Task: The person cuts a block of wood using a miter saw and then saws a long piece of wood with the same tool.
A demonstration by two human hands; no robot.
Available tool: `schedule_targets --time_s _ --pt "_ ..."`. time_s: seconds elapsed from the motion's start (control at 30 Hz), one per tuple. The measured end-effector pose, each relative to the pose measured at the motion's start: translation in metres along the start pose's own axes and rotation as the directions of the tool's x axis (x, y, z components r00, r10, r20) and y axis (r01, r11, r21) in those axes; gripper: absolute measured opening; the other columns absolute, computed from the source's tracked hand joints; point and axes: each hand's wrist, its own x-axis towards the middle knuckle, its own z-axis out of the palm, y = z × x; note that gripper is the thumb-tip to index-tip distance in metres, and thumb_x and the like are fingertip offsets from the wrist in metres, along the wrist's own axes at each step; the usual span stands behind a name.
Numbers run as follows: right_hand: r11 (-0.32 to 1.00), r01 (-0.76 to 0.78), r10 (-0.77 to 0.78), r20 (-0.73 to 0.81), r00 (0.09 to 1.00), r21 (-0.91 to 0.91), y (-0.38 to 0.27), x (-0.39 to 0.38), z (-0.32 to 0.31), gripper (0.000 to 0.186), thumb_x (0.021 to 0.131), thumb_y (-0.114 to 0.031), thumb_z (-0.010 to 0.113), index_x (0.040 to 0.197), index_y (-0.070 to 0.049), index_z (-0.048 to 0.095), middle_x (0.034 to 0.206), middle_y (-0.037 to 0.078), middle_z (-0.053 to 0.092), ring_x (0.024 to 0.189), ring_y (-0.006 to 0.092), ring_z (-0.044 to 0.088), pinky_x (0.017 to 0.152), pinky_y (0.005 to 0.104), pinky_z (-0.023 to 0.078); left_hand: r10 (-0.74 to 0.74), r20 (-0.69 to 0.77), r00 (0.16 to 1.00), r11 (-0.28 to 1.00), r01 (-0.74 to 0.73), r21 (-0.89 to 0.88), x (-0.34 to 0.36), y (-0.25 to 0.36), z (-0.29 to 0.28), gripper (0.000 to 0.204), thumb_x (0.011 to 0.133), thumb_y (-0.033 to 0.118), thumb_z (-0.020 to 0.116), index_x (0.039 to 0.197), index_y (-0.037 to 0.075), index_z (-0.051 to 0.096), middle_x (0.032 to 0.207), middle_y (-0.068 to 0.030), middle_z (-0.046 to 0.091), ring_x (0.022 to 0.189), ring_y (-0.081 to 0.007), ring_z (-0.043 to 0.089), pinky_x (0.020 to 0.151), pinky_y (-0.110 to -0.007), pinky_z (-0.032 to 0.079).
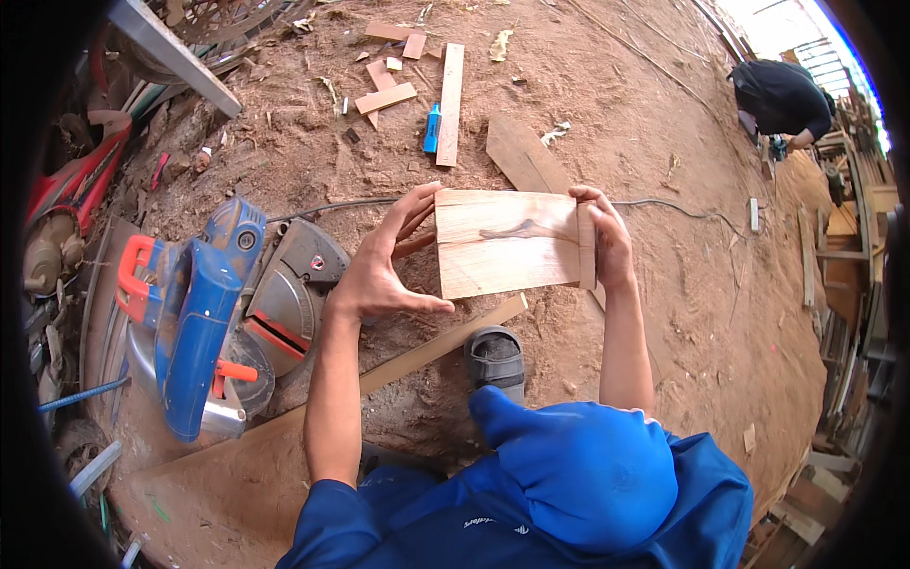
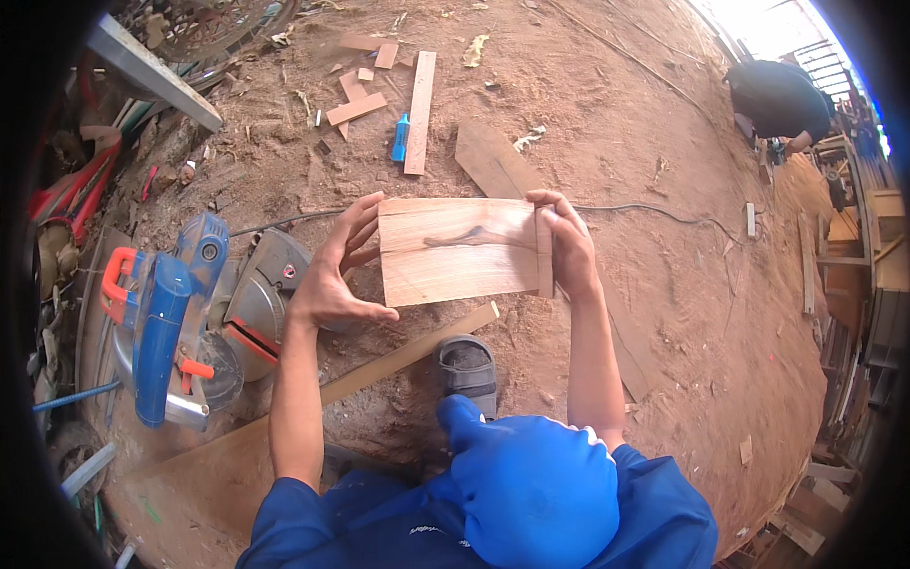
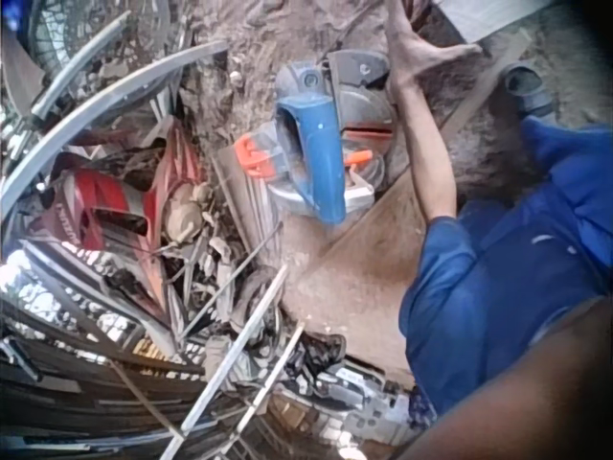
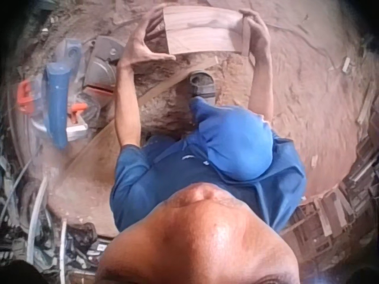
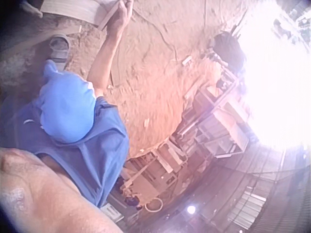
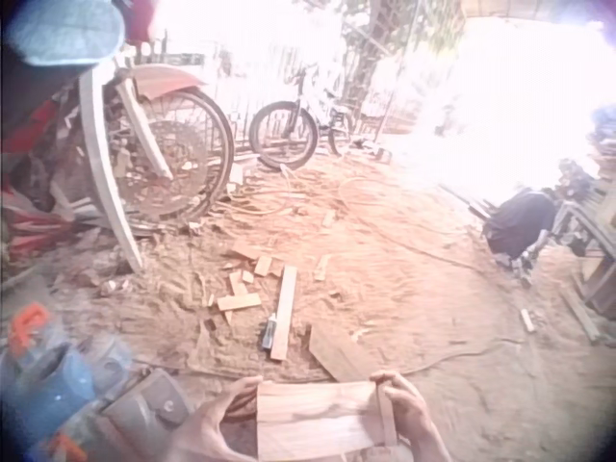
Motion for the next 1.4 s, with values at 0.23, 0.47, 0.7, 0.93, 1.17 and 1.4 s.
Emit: schedule_targets --time_s 0.23,0.47,0.7,0.93,1.17,1.4 --pt "0.975 0.008 -0.059 0.223 0.973 0.224 0.008 0.005 -0.017 0.072 0.072 -0.010 0.071 0.139 0.000 0.046 0.122 0.013 0.062 0.118 0.0258 0.060 0.107 0.0365 0.045 -0.054 -0.034 0.998 0.993 0.050 -0.105 -0.004 0.000 -0.002 0.148 0.038 0.025 0.106 0.162 0.015 0.026 0.163 -0.0153 0.038 0.151 -0.0303 0.037 0.117 -0.052 0.043" --pt "0.933 0.040 -0.127 0.222 0.967 0.359 0.013 0.008 -0.020 0.064 0.073 0.007 0.069 0.132 -0.008 0.050 0.132 0.006 0.060 0.126 0.0229 0.055 0.112 0.0377 0.042 -0.055 -0.039 0.998 0.985 0.048 -0.166 -0.006 -0.004 -0.004 0.146 0.038 0.022 0.106 0.162 0.018 0.029 0.162 -0.0128 0.039 0.151 -0.0296 0.037 0.115 -0.054 0.046" --pt "0.939 0.089 -0.164 0.202 0.966 0.334 0.019 0.006 -0.018 0.056 0.081 0.001 0.072 0.131 -0.010 0.051 0.135 0.005 0.060 0.128 0.0204 0.053 0.112 0.0374 0.042 -0.057 -0.054 0.997 0.984 0.047 -0.172 -0.007 -0.006 -0.004 0.144 0.038 0.021 0.106 0.161 0.020 0.030 0.162 -0.0114 0.040 0.151 -0.0292 0.037 0.114 -0.053 0.047" --pt "0.973 0.063 -0.102 0.169 0.980 0.223 0.017 -0.001 -0.012 0.046 0.089 -0.005 0.072 0.132 -0.008 0.055 0.129 0.007 0.064 0.120 0.0188 0.060 0.106 0.0363 0.047 -0.064 -0.046 0.997 0.980 0.054 -0.190 -0.008 -0.007 -0.005 0.150 0.037 0.021 0.106 0.163 0.014 0.025 0.164 -0.0139 0.036 0.152 -0.0296 0.035 0.115 -0.052 0.046" --pt "0.974 0.060 -0.084 0.102 0.991 0.217 0.025 0.003 -0.016 0.036 0.096 -0.007 0.065 0.130 -0.005 0.056 0.125 0.006 0.065 0.120 0.0169 0.060 0.104 0.0345 0.047 -0.070 -0.042 0.997 0.978 0.060 -0.202 -0.008 -0.006 -0.006 0.151 0.037 0.021 0.106 0.163 0.013 0.024 0.164 -0.0147 0.036 0.152 -0.0294 0.034 0.114 -0.051 0.045" --pt "0.985 0.149 -0.154 0.057 0.986 0.089 0.021 -0.010 -0.003 0.057 0.095 -0.022 0.068 0.144 -0.005 0.044 0.133 0.010 0.059 0.132 0.0208 0.051 0.113 0.0386 0.039 -0.072 -0.046 0.996 0.975 0.060 -0.215 -0.006 -0.006 -0.006 0.150 0.038 0.025 0.106 0.163 0.011 0.024 0.162 -0.0140 0.039 0.151 -0.0288 0.037 0.114 -0.049 0.046"
